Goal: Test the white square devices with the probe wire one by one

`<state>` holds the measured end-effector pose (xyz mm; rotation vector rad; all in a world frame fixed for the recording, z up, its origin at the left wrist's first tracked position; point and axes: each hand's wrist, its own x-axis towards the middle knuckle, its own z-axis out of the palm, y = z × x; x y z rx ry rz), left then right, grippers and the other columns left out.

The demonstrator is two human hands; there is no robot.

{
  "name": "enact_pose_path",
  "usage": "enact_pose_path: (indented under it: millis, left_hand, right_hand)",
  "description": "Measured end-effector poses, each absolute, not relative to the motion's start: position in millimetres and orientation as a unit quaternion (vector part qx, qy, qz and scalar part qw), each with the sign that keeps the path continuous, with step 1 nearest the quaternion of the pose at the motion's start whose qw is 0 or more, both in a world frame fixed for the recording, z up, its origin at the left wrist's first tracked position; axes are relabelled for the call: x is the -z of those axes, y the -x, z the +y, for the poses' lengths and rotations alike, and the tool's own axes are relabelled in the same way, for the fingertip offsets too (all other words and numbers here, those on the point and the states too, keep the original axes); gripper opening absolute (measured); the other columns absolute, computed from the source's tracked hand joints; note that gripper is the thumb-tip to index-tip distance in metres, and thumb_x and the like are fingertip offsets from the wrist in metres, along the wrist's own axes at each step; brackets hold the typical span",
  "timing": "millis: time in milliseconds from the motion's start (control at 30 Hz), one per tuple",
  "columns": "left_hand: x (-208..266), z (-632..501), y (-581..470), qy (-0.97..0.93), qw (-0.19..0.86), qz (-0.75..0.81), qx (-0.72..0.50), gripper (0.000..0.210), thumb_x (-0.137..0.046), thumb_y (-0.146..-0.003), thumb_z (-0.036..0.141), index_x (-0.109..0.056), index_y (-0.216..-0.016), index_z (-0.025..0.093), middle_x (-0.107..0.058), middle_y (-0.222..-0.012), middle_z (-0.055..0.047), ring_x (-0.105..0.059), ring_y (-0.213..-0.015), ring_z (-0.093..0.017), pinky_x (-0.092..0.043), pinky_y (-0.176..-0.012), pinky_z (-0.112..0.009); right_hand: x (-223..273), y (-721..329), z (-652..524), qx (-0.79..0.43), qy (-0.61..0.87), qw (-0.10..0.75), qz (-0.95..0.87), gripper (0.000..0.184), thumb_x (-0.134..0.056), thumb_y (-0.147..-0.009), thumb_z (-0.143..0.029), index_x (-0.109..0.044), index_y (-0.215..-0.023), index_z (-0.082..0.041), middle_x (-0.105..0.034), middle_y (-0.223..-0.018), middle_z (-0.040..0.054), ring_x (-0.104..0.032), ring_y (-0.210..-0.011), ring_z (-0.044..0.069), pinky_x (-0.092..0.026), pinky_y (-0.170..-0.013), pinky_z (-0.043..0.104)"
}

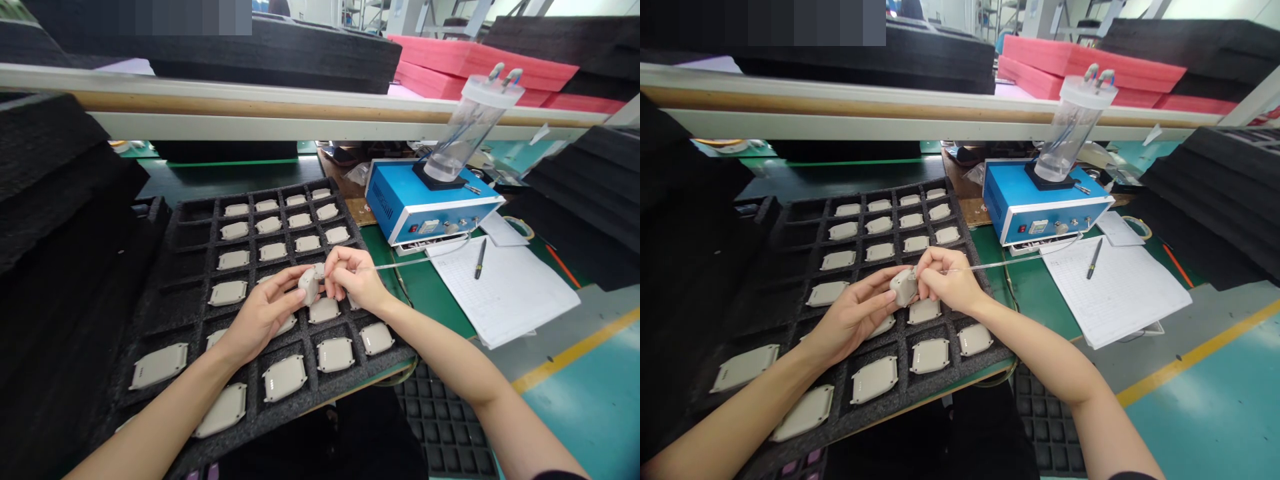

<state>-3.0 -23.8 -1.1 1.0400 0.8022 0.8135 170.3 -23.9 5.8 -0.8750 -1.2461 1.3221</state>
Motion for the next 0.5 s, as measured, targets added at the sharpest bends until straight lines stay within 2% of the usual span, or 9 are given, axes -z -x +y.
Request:
enact_pose_path:
  millis: [167,300,367,433,500]
  left_hand:
    - [4,-24,3,-0.46,0.725,0.349,-0.376,0.034,-0.071,-0.074,0.023,-0.065,-0.107,0.021,-0.067,-0.11,-0.005,-0.061,-0.103,-0.021,-0.047,-0.093,-0.031]
    - [6,-26,-3,-0.418,0.742,0.327,-0.409,0.033,-0.065,-0.079,0.025,-0.059,-0.109,0.016,-0.068,-0.104,-0.009,-0.065,-0.096,-0.022,-0.05,-0.089,-0.036]
    - [4,-19,0,-0.439,0.685,0.381,-0.44,0.028,-0.054,-0.085,0.028,-0.056,-0.109,0.013,-0.069,-0.1,-0.012,-0.067,-0.086,-0.02,-0.052,-0.082,-0.036]
    - [0,-8,14,-0.48,0.563,0.485,-0.466,0.027,-0.039,-0.091,0.028,-0.055,-0.103,0.011,-0.069,-0.098,-0.015,-0.067,-0.076,-0.017,-0.054,-0.074,-0.032]
    - [-7,0,37,-0.504,0.441,0.575,-0.47,0.029,-0.031,-0.092,0.025,-0.056,-0.098,0.01,-0.068,-0.096,-0.015,-0.065,-0.069,-0.014,-0.053,-0.068,-0.029]
  right_hand:
    - [-7,-171,-25,-0.529,0.368,0.549,-0.532,0.003,-0.048,-0.061,-0.016,-0.051,-0.06,-0.017,-0.056,-0.041,-0.0043,-0.042,-0.03,0.007,-0.033,-0.033,0.016]
    - [-5,-176,-30,-0.433,0.363,0.641,-0.519,0.006,-0.05,-0.063,-0.013,-0.054,-0.062,-0.017,-0.054,-0.041,-0.0053,-0.04,-0.031,0.006,-0.031,-0.034,0.016]
    - [-2,-179,-30,-0.418,0.368,0.653,-0.514,0.007,-0.051,-0.065,-0.012,-0.056,-0.063,-0.017,-0.054,-0.041,-0.0046,-0.039,-0.031,0.006,-0.028,-0.033,0.016]
    - [2,-180,-26,-0.422,0.372,0.641,-0.523,0.008,-0.052,-0.066,-0.011,-0.057,-0.064,-0.017,-0.055,-0.042,-0.0037,-0.039,-0.031,0.007,-0.028,-0.033,0.017]
    - [4,-180,-24,-0.428,0.371,0.632,-0.529,0.009,-0.052,-0.066,-0.01,-0.058,-0.064,-0.016,-0.056,-0.043,-0.0031,-0.04,-0.032,0.007,-0.028,-0.034,0.018]
